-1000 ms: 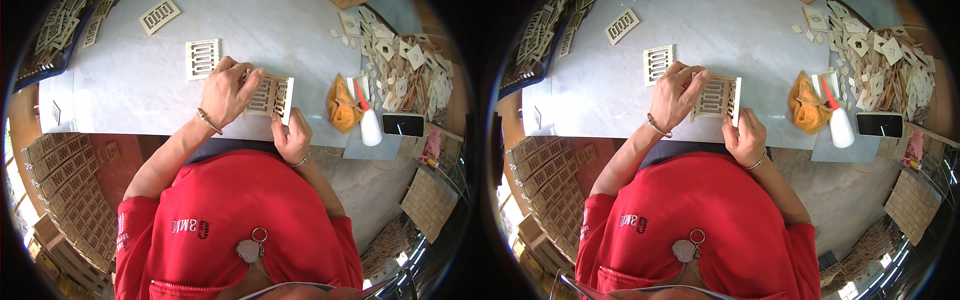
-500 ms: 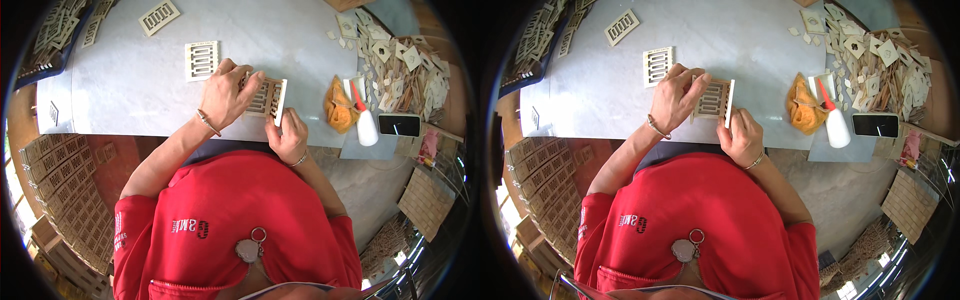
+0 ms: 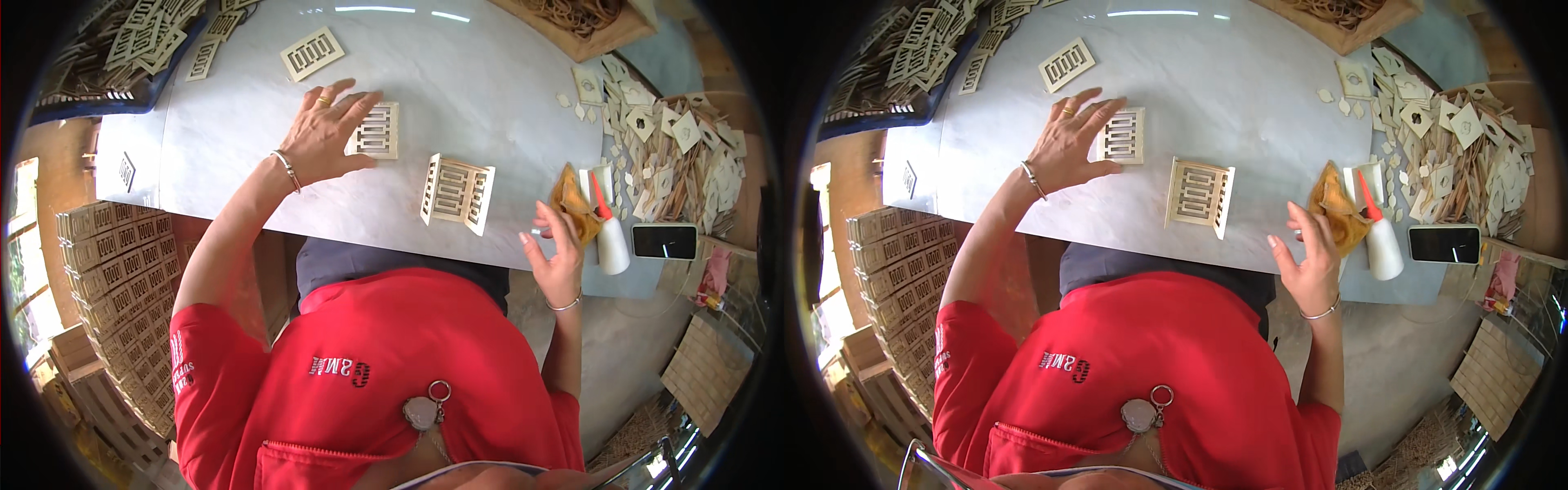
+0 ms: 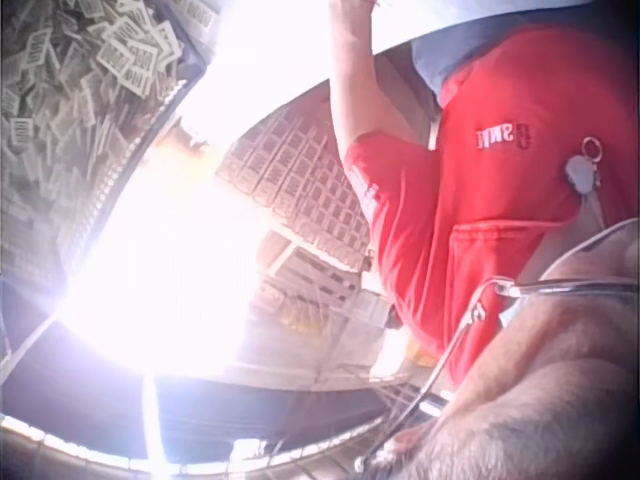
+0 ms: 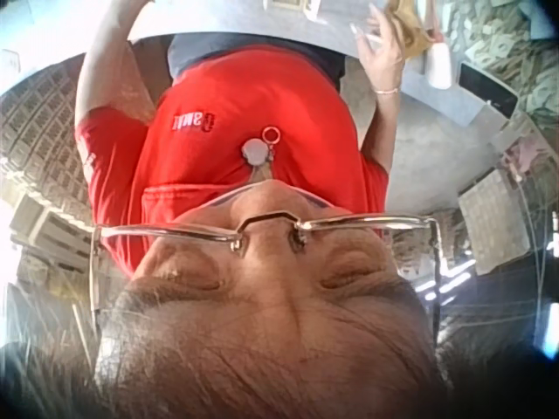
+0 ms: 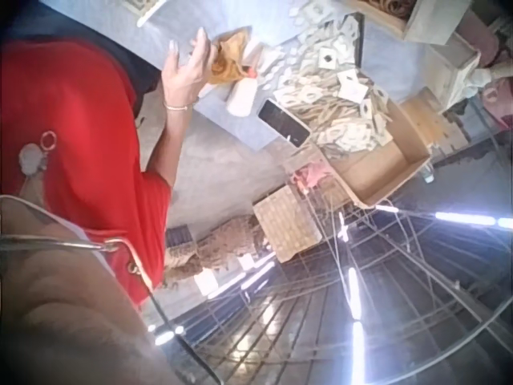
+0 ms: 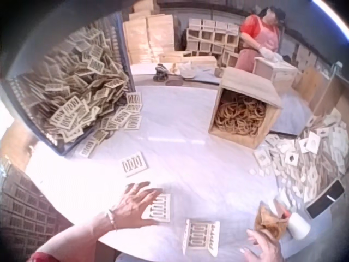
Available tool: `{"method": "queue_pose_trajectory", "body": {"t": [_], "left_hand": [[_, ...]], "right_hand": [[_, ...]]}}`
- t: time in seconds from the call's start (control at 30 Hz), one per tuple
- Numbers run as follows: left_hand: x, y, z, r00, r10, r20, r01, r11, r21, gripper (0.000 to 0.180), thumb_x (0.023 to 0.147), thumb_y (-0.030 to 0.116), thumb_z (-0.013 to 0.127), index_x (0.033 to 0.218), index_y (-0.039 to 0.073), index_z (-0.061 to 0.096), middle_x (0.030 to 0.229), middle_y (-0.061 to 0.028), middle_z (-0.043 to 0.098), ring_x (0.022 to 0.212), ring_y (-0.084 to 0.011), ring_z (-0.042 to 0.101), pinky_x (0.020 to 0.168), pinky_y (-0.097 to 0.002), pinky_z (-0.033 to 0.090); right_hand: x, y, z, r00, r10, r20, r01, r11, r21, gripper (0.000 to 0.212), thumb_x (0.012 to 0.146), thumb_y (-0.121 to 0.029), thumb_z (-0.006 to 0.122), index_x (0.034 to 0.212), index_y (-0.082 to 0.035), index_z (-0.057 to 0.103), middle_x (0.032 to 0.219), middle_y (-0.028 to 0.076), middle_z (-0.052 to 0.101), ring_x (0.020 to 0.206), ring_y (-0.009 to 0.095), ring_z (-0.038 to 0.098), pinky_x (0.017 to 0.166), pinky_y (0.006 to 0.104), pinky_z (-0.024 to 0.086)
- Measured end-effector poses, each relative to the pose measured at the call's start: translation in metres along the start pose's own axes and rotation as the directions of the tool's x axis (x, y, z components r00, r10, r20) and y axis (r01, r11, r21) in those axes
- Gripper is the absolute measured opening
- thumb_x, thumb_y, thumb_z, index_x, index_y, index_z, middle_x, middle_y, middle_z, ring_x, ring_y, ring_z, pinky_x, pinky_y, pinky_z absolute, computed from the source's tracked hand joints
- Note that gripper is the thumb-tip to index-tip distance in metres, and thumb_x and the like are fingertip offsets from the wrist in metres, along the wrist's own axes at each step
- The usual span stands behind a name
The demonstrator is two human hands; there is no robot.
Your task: Assemble small laser-cut wooden boxes by applying glue to the edges and fitting the pieces together.
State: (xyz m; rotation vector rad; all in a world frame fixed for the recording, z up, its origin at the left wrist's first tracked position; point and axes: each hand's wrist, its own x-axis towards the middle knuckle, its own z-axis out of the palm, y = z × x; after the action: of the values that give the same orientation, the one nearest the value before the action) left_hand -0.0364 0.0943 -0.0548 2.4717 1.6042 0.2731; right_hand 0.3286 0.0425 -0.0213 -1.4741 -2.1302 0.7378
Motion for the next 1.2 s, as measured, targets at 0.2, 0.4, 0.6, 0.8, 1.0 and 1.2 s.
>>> {"method": "queue_pose_trajectory", "body": {"t": [0.2,0.4,0.6,0.8,1.0,1.2], "left_hand": [[0.001,0.013,-0.011,0.992,-0.031,-0.123,0.017,0.993,-0.116,0.079,0.065,0.041,0.078,0.129,0.007,0.048,0.117,-0.0133,0.058,0.120,-0.0323,0.045,0.102,-0.0462,0.031],[0.018,0.090,-0.033,0.932,-0.256,-0.256,-0.131,0.421,-0.897,0.079,0.070,0.046,0.076,0.128,0.002,0.046,0.124,-0.0151,0.055,0.119,-0.0283,0.047,0.101,-0.0431,0.035],[0.022,0.115,-0.033,0.958,-0.195,-0.211,-0.169,0.211,-0.963,0.079,0.073,0.043,0.075,0.132,0.002,0.041,0.125,-0.0163,0.053,0.121,-0.0274,0.046,0.102,-0.0403,0.033],[-0.009,0.091,-0.014,0.971,-0.203,-0.125,-0.076,0.236,-0.969,0.074,0.082,0.039,0.068,0.134,-0.003,0.037,0.132,-0.0190,0.046,0.125,-0.0271,0.041,0.101,-0.0400,0.035],[-0.036,0.096,0.015,0.911,-0.320,0.259,0.274,0.002,-0.962,0.060,0.090,0.035,0.059,0.134,-0.001,0.040,0.132,-0.0136,0.047,0.126,-0.0218,0.040,0.099,-0.0360,0.037],[-0.030,0.104,0.018,0.890,-0.360,0.281,0.339,0.110,-0.934,0.059,0.085,0.037,0.067,0.123,-0.004,0.050,0.116,-0.0204,0.054,0.105,-0.0258,0.057,0.084,-0.0338,0.050]], "right_hand": [[0.029,-0.021,-0.005,0.987,-0.062,-0.151,0.093,0.974,0.205,0.037,0.078,-0.008,0.070,0.113,0.001,0.059,0.099,0.011,0.063,0.086,0.019,0.062,0.072,0.0286,0.049],[0.071,-0.065,0.029,0.983,-0.176,-0.047,0.144,0.590,0.794,0.075,0.076,-0.022,0.077,0.134,0.004,0.037,0.132,0.014,0.047,0.122,0.025,0.047,0.102,0.0376,0.037],[0.068,-0.071,0.027,0.993,-0.114,-0.039,0.092,0.512,0.854,0.085,0.071,-0.019,0.081,0.136,0.005,0.033,0.134,0.015,0.044,0.122,0.025,0.046,0.104,0.0395,0.037],[0.067,-0.060,-0.012,0.896,-0.441,0.046,0.430,0.890,0.148,0.071,0.063,-0.021,0.079,0.124,0.000,0.050,0.129,0.018,0.047,0.114,0.033,0.049,0.098,0.0400,0.040],[0.066,-0.062,-0.013,0.830,-0.410,0.378,0.518,0.819,-0.248,0.068,0.061,-0.017,0.076,0.123,-0.003,0.052,0.124,0.015,0.048,0.111,0.031,0.047,0.097,0.0432,0.038],[0.072,-0.065,-0.002,0.798,-0.446,0.404,0.571,0.774,-0.273,0.063,0.061,-0.019,0.075,0.116,0.001,0.053,0.118,0.017,0.048,0.109,0.029,0.046,0.100,0.0462,0.033]]}}
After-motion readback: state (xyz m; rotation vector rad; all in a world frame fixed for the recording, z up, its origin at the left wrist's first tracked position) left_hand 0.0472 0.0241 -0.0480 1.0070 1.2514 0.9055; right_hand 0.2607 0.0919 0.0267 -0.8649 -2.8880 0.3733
